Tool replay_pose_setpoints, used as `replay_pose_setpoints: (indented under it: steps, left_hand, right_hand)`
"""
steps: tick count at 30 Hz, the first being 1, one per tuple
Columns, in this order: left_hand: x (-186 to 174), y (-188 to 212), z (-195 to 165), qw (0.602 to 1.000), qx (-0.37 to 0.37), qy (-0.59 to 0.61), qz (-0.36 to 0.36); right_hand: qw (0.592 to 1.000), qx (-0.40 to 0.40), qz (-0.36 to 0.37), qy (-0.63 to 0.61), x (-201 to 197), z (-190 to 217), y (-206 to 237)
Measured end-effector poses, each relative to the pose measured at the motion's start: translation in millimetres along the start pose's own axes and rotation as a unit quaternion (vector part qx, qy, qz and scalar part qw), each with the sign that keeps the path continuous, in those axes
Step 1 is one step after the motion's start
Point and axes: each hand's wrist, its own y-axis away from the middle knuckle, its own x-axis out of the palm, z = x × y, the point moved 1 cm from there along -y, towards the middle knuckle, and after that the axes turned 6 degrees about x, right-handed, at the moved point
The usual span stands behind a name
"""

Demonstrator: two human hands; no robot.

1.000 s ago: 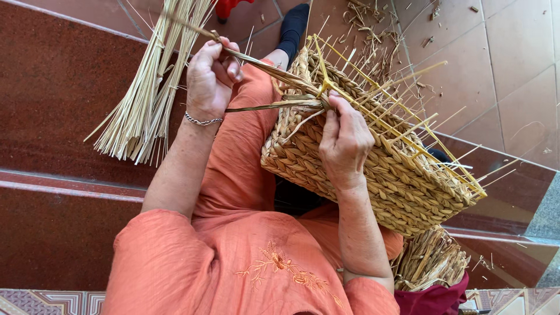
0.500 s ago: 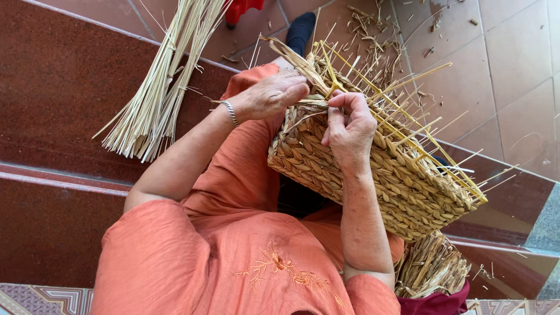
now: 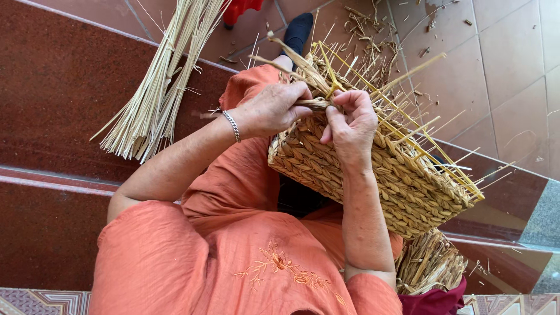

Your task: The person weaves a rectangular basket by hand, interlacing dried palm leaves through a yellow frame. They repeatedly rotate the basket to work on different sides and tuck in loose strands to maintain a tight weave.

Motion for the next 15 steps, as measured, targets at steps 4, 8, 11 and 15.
replay_pose_setpoints:
  steps: [4, 8, 11, 15]
  left_hand:
    - [7.7, 14.3, -10.5, 0.987, 0.077, -0.107, -0.093]
    - [14.5, 28.6, -22.9, 0.952, 0.15, -0.235, -0.128]
    - [16.0, 31.6, -24.4, 0.949, 0.144, -0.235, -0.154]
    - [14.3, 29.7, -20.4, 0.954, 0.129, -0.198, -0.183]
  right_hand:
    - [0.992, 0.017, 0.017, -0.128, -3.9, -7.2, -1.9]
    - [0.987, 0.028, 0.015, -0.158, -4.0, -10.5, -0.9]
    - [0.993, 0.012, 0.018, -0.114, -1.9, -9.5, -0.8]
    - [0.997, 0.008, 0.021, -0.073, 0.8, -7.8, -1.5]
